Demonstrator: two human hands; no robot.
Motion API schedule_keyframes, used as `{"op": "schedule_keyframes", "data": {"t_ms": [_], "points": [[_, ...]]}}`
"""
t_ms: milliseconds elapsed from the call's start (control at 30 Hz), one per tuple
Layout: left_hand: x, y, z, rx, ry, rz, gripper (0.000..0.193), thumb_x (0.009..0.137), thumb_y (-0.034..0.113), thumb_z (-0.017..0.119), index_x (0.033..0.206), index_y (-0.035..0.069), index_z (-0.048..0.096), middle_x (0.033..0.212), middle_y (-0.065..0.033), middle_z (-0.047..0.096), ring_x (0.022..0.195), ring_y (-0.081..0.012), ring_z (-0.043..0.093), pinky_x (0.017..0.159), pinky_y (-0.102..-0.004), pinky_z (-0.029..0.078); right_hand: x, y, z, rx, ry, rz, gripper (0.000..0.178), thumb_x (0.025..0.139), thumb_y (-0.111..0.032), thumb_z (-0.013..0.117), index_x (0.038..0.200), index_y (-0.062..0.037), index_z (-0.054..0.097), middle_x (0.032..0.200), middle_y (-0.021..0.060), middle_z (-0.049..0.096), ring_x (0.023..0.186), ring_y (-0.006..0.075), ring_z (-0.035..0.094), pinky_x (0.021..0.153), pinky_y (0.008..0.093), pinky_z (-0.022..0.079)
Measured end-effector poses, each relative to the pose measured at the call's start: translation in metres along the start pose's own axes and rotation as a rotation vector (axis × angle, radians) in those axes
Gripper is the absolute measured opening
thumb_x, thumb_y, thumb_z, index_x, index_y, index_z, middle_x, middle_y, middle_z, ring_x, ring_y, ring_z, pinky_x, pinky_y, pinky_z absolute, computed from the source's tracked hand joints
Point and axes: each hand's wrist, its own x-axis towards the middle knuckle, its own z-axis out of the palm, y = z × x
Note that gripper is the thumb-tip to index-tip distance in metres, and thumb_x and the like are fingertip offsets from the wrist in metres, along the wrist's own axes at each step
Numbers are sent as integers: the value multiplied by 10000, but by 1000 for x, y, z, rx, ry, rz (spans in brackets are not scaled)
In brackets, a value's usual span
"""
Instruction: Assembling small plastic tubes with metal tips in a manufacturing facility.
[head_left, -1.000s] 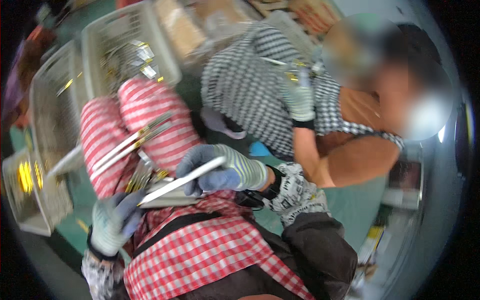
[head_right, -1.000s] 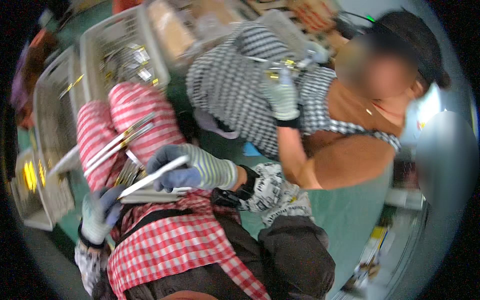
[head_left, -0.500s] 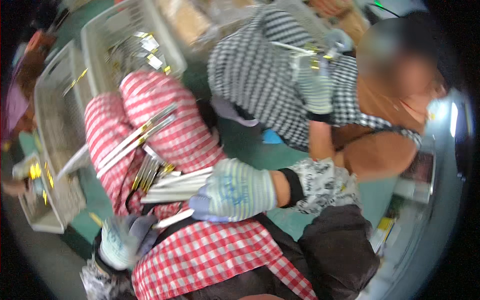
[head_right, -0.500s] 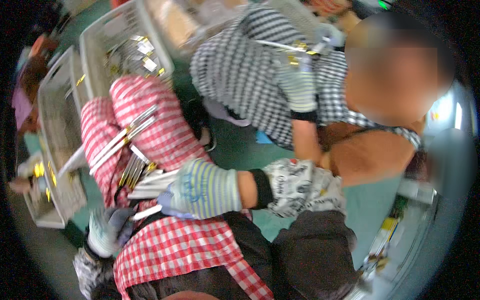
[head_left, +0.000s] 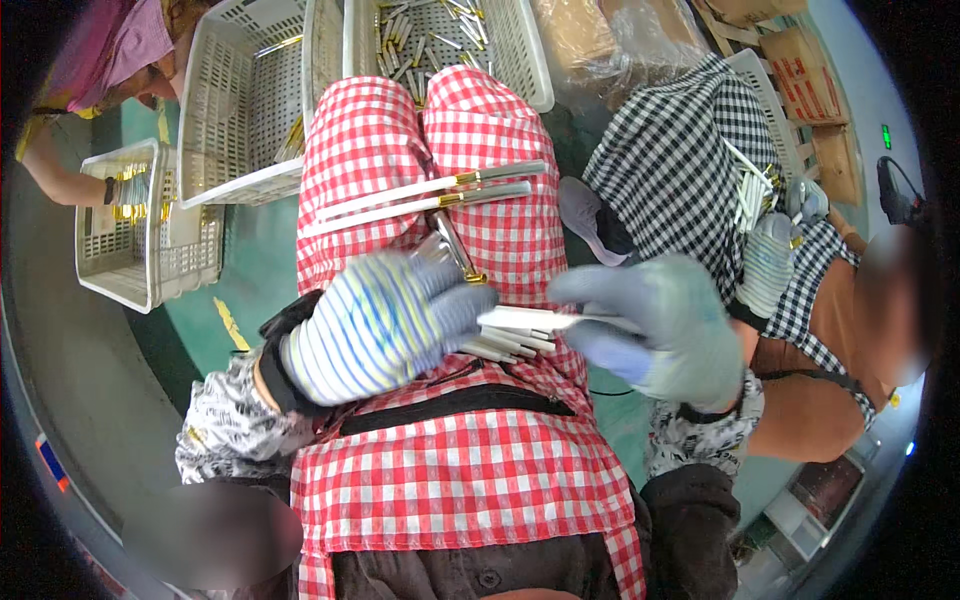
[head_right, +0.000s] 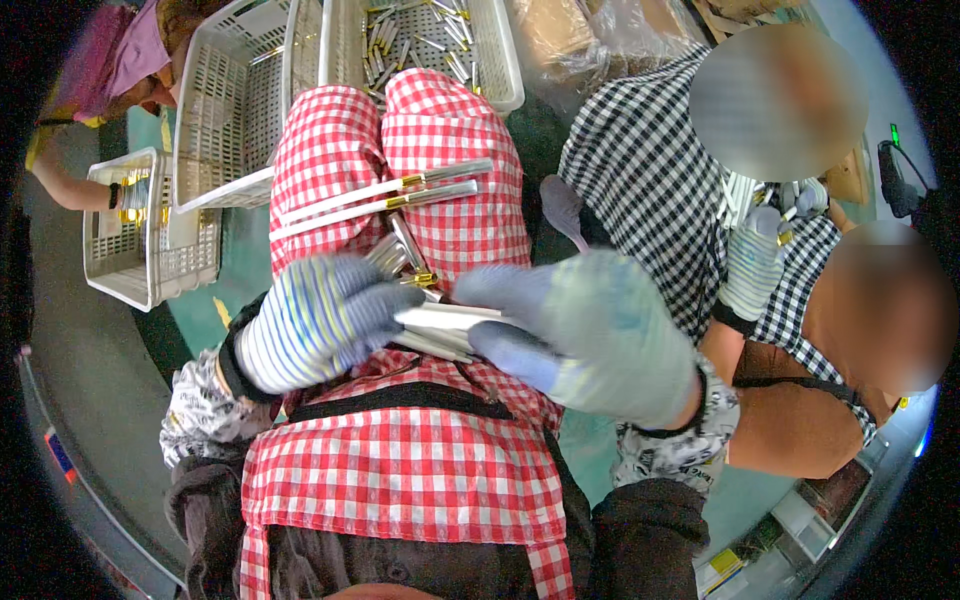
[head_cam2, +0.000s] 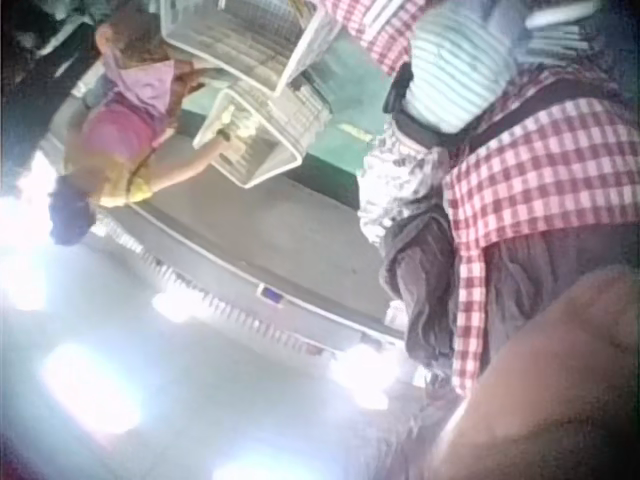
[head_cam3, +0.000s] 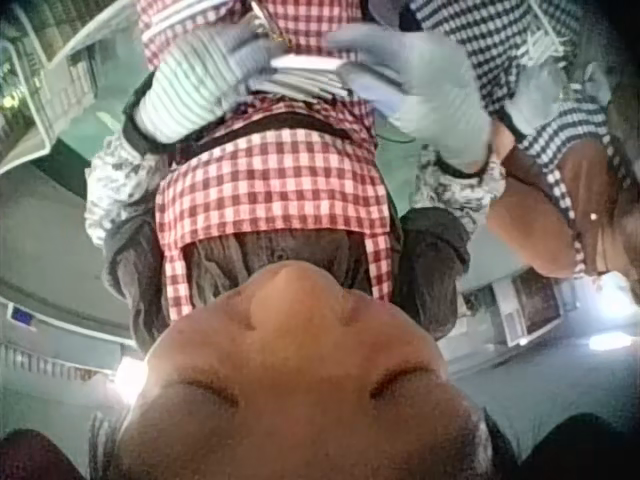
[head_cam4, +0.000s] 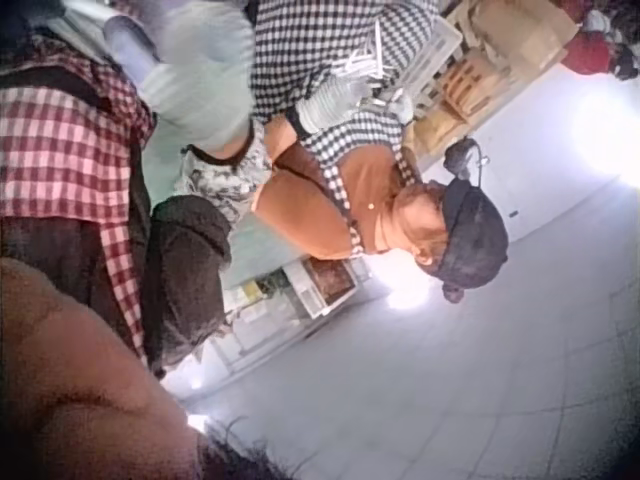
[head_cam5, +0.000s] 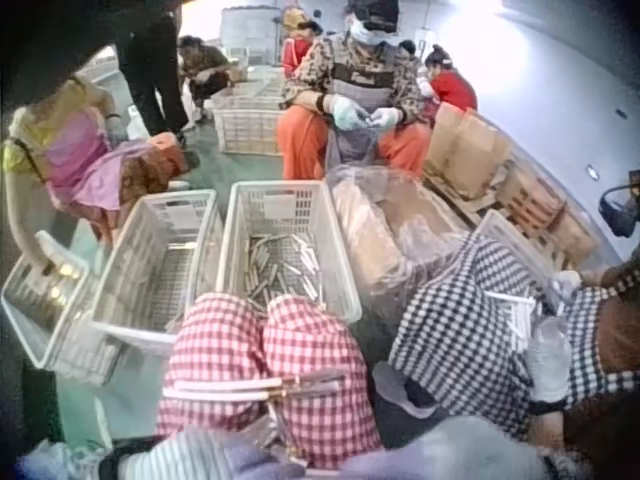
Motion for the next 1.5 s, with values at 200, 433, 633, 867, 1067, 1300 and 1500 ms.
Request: {"op": "schedule_keyframes", "data": {"t_ms": [200, 433, 633, 867, 1067, 1300, 1500], "points": [[-2, -4, 21, -1134, 637, -320, 310, 935, 243, 669, 1161, 31, 676, 1099, -67, 599, 936, -182, 589, 835, -340, 489, 12, 17, 3, 294, 274, -247, 611, 714, -97, 800, 1262, 35, 564, 1109, 115, 642, 895, 185, 627, 776, 343, 515], [-9, 1, 50, -1468, 673, -348, 294, 953, 118, 641, 1233, 30, 626, 1213, -88, 649, 1144, -181, 591, 984, -320, 474, 41, 41, 81, -98, 259, -95, 352, 858, -317, 681, 1049, -26, 630, 888, 151, 655, 760, 330, 648, 685, 447, 501], [-42, -4, 29, -1210, 870, -601, 270, 916, 183, 673, 1115, 5, 642, 737, -23, 592, 650, -97, 540, 619, -206, 433, 28, 81, 64, -439, 339, -203, 269, 858, -247, 682, 1042, -54, 652, 847, 108, 683, 780, 309, 657, 735, 431, 501], [-92, -48, 36, -1098, 825, -762, 242, 942, 208, 653, 1112, 36, 662, 759, 30, 571, 620, -42, 454, 555, -195, 340, 45, 110, 64, -617, 292, -50, 339, 819, -304, 727, 1028, -54, 633, 816, 108, 678, 713, 284, 655, 633, 403, 508], [-73, -36, 33, -360, 490, -549, 208, 907, 96, 650, 1105, 36, 670, 926, -76, 705, 861, -205, 687, 741, -327, 535, 66, 110, 79, -669, 547, -57, 378, 815, -438, 723, 948, -100, 617, 737, 81, 629, 614, 252, 632, 575, 381, 510], [-50, -25, 36, 356, -17, -261, 451, 744, 135, 720, 1186, 109, 635, 1029, -113, 631, 849, -315, 636, 707, -421, 520, 24, 65, 100, -710, 178, -207, 292, 790, -326, 693, 971, -107, 624, 804, 49, 579, 726, 202, 606, 605, 378, 467], [-52, -24, 35, 462, -160, -218, 435, 762, 125, 666, 1196, 145, 636, 991, -85, 603, 856, -281, 621, 719, -394, 515, 9, 64, 125, -623, -17, -36, 236, 811, -257, 675, 951, -71, 637, 800, 84, 577, 742, 236, 619, 646, 403, 484]]}}
